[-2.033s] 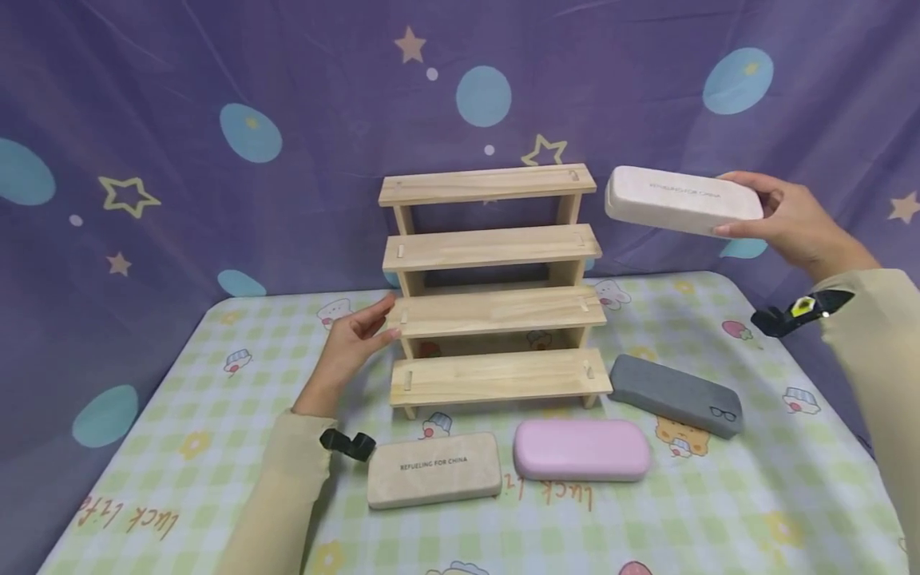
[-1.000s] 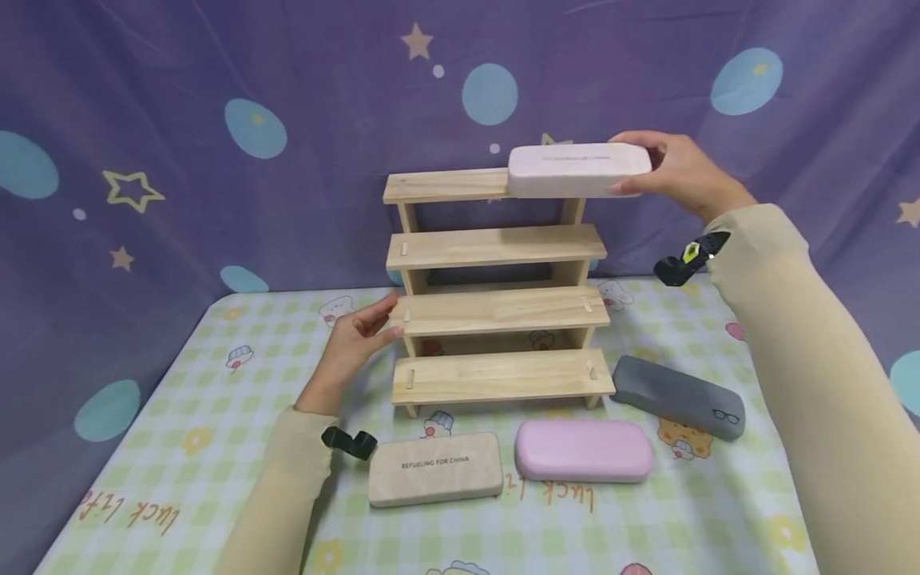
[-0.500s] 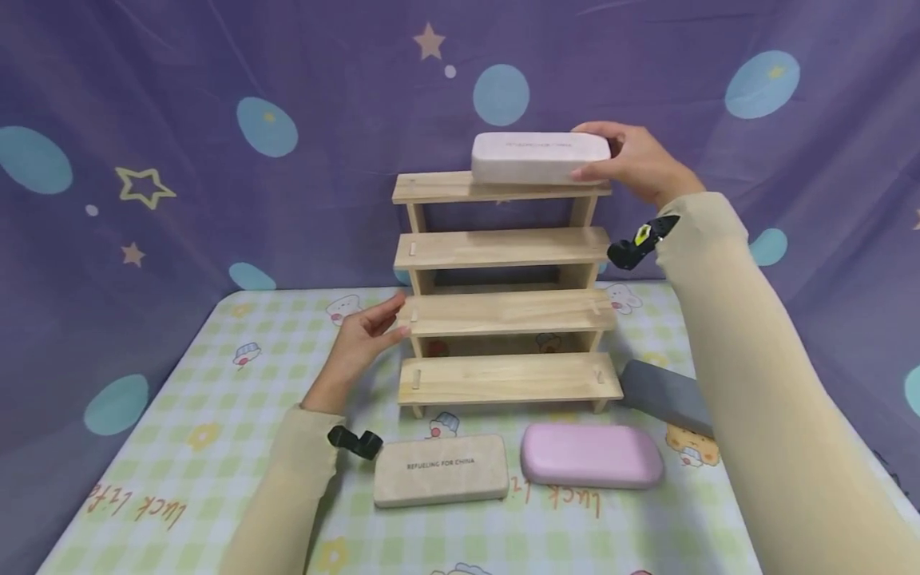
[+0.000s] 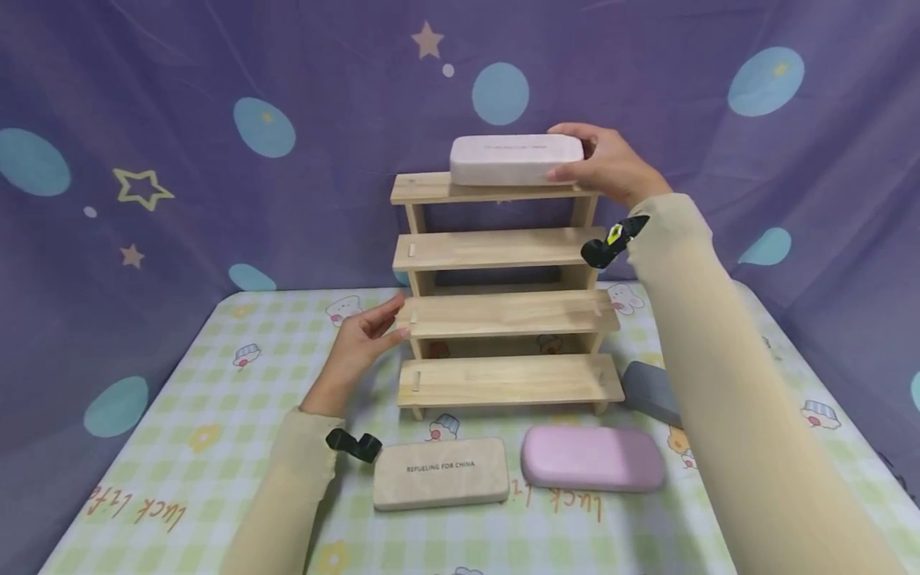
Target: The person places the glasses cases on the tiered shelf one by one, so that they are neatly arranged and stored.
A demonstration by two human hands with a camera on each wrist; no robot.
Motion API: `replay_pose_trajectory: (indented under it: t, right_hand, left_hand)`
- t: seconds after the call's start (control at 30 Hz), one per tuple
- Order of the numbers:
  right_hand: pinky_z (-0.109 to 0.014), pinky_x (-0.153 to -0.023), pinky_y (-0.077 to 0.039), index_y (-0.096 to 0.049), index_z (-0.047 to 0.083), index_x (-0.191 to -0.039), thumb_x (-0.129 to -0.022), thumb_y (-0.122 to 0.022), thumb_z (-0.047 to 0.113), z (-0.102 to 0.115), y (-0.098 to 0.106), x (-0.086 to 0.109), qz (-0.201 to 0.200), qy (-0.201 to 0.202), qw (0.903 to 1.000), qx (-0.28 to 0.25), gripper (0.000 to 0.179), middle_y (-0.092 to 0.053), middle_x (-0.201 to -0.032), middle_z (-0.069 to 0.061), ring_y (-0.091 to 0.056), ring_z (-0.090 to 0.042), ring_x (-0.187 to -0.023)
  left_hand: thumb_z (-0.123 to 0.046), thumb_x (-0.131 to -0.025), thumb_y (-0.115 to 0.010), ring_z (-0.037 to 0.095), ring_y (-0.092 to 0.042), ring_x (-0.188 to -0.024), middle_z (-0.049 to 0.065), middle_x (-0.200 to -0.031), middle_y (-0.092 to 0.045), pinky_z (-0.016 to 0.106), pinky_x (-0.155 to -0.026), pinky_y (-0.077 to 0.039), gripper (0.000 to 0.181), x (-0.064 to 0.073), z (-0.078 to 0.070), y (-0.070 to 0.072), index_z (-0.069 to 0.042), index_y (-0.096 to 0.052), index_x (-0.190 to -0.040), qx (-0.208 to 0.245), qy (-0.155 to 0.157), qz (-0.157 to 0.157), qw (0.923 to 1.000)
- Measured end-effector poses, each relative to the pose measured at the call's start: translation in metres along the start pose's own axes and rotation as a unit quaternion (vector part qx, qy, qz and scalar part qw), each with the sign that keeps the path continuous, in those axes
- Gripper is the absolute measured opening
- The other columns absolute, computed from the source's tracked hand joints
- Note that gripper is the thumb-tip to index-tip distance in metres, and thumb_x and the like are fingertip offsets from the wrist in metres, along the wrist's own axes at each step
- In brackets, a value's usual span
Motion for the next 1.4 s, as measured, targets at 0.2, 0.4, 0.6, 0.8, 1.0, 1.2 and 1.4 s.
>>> replay_pose_trajectory:
  t: [0.2, 0.4, 0.6, 0.8, 1.0, 1.2, 1.4]
  right_hand:
    - [-0.018, -0.075, -0.045, -0.051, 0.012, -0.130, -0.073, -0.078, 0.003, -0.002, -0.008, -0.004, 0.000, -0.005, 0.9998, -0.021, 0.064, -0.053, -0.113, -0.003, -0.047, -0.015, -0.099]
    - [-0.017, -0.075, -0.046, -0.048, 0.011, -0.135, -0.074, -0.076, 0.000, -0.002, -0.013, -0.007, -0.001, -0.005, 0.9994, -0.035, 0.068, -0.051, -0.115, -0.003, -0.047, -0.015, -0.100]
    - [-0.017, -0.067, -0.043, -0.044, 0.010, -0.138, -0.078, -0.075, 0.004, -0.003, -0.014, -0.006, 0.002, -0.019, 0.9989, -0.043, 0.068, -0.051, -0.112, -0.002, -0.046, -0.013, -0.094]
    - [-0.016, -0.063, -0.041, -0.039, 0.011, -0.143, -0.083, -0.072, 0.009, -0.005, -0.014, -0.004, 0.006, -0.039, 0.9951, -0.090, 0.068, -0.051, -0.112, -0.001, -0.046, -0.012, -0.090]
    - [-0.014, -0.062, -0.042, -0.037, 0.009, -0.144, -0.082, -0.070, 0.002, -0.003, -0.016, -0.004, 0.008, -0.047, 0.9918, -0.118, 0.071, -0.050, -0.112, -0.001, -0.046, -0.011, -0.091]
    - [-0.018, -0.049, -0.033, -0.035, 0.012, -0.146, -0.081, -0.071, 0.001, -0.004, -0.018, -0.004, 0.014, -0.062, 0.9933, -0.097, 0.075, -0.050, -0.109, 0.000, -0.043, -0.010, -0.079]
    - [-0.017, -0.055, -0.037, -0.032, 0.014, -0.148, -0.082, -0.072, 0.009, -0.001, -0.019, -0.005, 0.016, -0.055, 0.9977, -0.037, 0.077, -0.049, -0.118, -0.001, -0.043, -0.010, -0.084]
  left_hand:
    - [0.001, -0.086, -0.066, 0.023, -0.041, -0.132, 0.015, -0.141, -0.045, 0.026, -0.109, -0.035, 0.053, 0.002, 0.000, 0.002, 0.006, -0.046, -0.135, 0.006, 0.003, -0.002, 1.0000]
    - [0.001, -0.086, -0.066, 0.023, -0.041, -0.132, 0.015, -0.141, -0.045, 0.026, -0.109, -0.035, 0.052, 0.004, -0.001, 0.003, 0.006, -0.046, -0.134, 0.005, 0.005, -0.002, 1.0000]
    - [0.001, -0.086, -0.066, 0.023, -0.041, -0.132, 0.014, -0.141, -0.045, 0.026, -0.109, -0.035, 0.052, 0.005, 0.000, 0.003, 0.006, -0.046, -0.134, 0.007, 0.007, -0.002, 1.0000]
    - [0.002, -0.085, -0.066, 0.023, -0.041, -0.132, 0.014, -0.142, -0.045, 0.026, -0.109, -0.035, 0.053, 0.007, -0.002, 0.003, 0.006, -0.046, -0.134, 0.012, 0.006, -0.004, 0.9999]
    - [0.003, -0.085, -0.066, 0.024, -0.041, -0.132, 0.015, -0.141, -0.045, 0.027, -0.109, -0.035, 0.053, 0.008, -0.002, 0.004, 0.007, -0.046, -0.134, 0.015, 0.009, -0.005, 0.9998]
    - [0.003, -0.085, -0.066, 0.023, -0.041, -0.132, 0.015, -0.141, -0.044, 0.027, -0.109, -0.035, 0.053, 0.008, -0.002, 0.004, 0.007, -0.045, -0.134, 0.010, 0.011, -0.004, 0.9999]
    - [0.001, -0.086, -0.066, 0.023, -0.040, -0.132, 0.014, -0.142, -0.045, 0.023, -0.109, -0.035, 0.053, 0.008, -0.003, 0.006, 0.006, -0.046, -0.135, 0.008, 0.012, -0.004, 0.9999]
Point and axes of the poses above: each hand's wrist, its own x-axis away from the middle knuckle, its own y-axis out of the back of the hand, z = x × y, the point moved 7 cm from there along -x, towards the middle knuckle
